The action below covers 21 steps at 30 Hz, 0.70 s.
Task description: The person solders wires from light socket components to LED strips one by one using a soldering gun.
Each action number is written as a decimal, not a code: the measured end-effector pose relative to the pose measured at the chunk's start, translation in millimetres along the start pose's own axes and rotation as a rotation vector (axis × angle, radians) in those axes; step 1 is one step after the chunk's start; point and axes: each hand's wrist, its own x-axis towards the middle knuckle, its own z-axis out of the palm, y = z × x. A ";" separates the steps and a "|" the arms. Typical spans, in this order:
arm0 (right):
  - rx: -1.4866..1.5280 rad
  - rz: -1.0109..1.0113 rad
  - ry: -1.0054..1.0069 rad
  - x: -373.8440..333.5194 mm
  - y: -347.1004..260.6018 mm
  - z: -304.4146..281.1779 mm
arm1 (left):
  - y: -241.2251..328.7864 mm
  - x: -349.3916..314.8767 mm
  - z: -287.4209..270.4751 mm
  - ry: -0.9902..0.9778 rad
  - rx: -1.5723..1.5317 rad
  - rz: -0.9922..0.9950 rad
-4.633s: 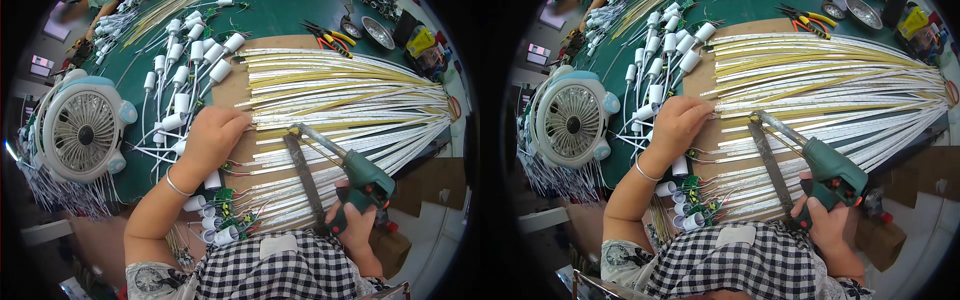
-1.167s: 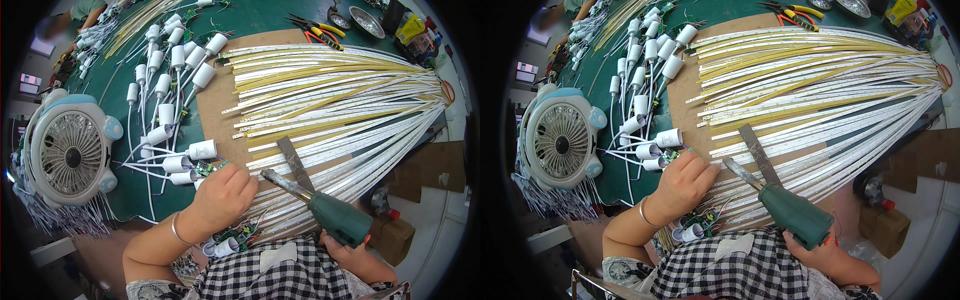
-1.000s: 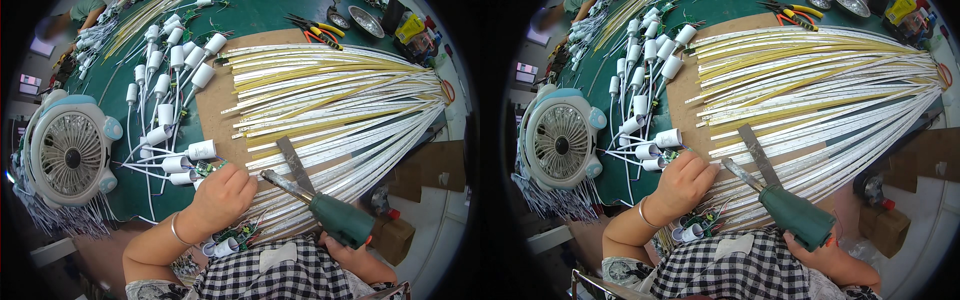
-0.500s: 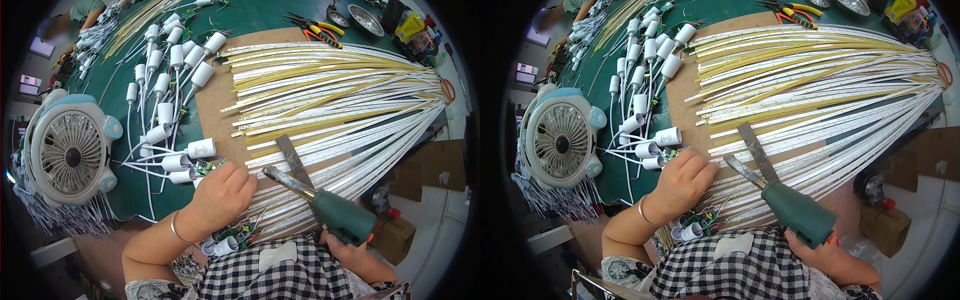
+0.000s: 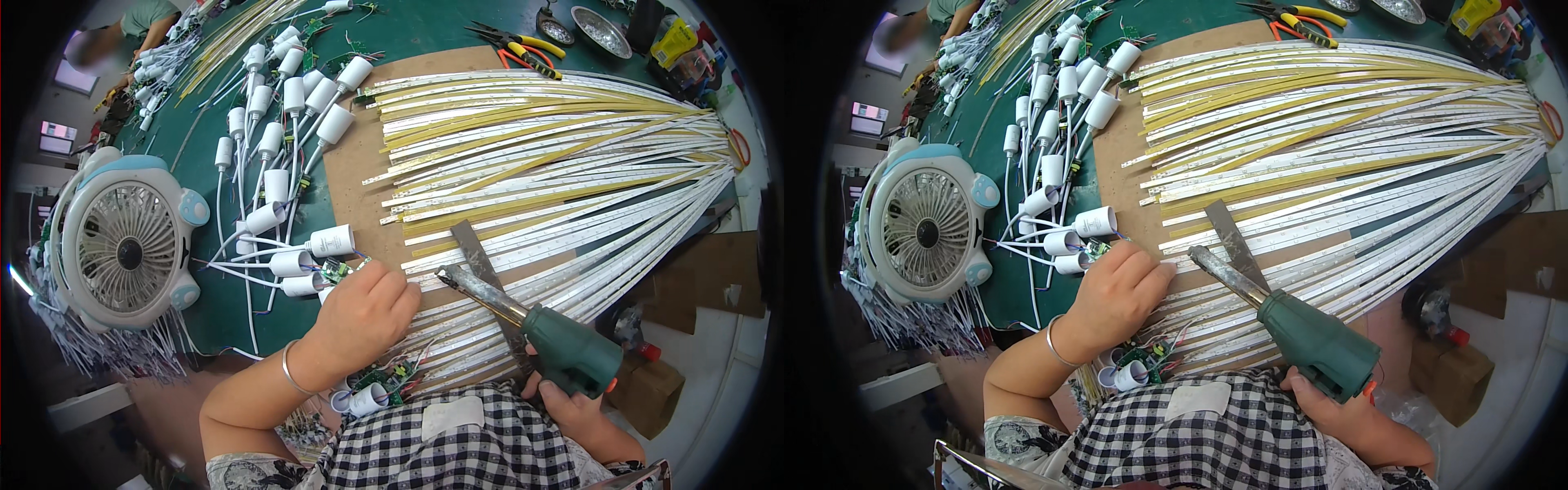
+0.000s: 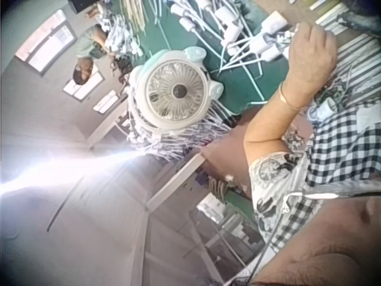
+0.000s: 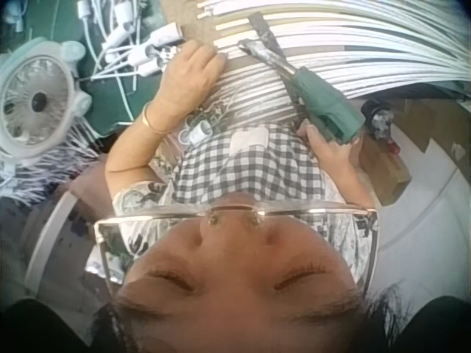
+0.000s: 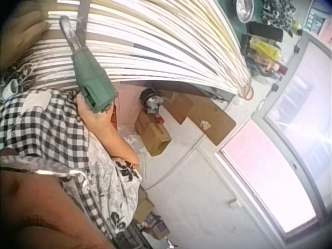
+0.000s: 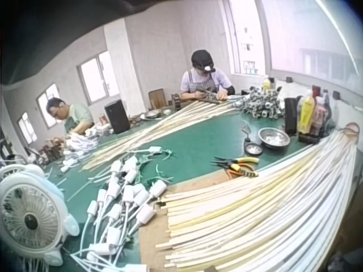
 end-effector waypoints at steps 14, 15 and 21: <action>0.084 -0.055 0.051 -0.9 5.8 -0.2 | -7.5 -0.1 -17.9 0.036 -0.174 -0.140; 0.086 -0.047 0.082 -2.2 5.9 -1.4 | -12.8 2.3 -26.3 0.031 -0.235 -0.169; 0.107 -0.008 0.131 -3.9 0.2 -2.3 | -12.8 2.5 -29.0 -0.089 -0.207 -0.019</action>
